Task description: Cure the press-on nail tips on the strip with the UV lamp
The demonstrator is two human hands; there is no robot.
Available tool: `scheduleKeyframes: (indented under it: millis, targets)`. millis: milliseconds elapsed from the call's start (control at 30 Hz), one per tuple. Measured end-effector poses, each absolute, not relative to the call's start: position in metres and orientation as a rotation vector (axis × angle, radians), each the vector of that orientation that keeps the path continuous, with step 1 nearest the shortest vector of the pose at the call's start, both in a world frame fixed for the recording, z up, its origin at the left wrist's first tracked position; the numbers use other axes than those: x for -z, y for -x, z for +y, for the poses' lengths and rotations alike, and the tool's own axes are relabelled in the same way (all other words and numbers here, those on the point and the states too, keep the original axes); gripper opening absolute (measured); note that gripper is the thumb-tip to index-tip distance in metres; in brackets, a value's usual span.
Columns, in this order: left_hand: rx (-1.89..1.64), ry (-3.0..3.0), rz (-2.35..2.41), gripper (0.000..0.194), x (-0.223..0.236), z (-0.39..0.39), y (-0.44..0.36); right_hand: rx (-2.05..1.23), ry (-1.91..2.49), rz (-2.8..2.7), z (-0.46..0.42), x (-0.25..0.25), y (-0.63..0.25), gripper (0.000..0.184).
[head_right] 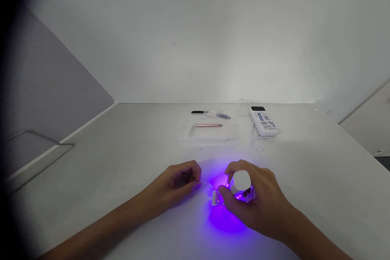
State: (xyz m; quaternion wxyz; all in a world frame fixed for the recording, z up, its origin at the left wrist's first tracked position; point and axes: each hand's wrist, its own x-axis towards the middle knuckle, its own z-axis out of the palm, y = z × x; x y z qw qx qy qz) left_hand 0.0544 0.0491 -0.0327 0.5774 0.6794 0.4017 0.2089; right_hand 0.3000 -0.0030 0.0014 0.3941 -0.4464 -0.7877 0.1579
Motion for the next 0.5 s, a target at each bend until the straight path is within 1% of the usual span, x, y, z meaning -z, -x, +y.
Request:
scheduleKeyframes:
  millis: [500]
  targets:
    - [-0.476, -1.615, 0.954, 0.015, 0.0303, 0.0474, -0.0543, -0.395, 1.154, -1.986, -0.0031, 0.0004, -0.3002, 0.006]
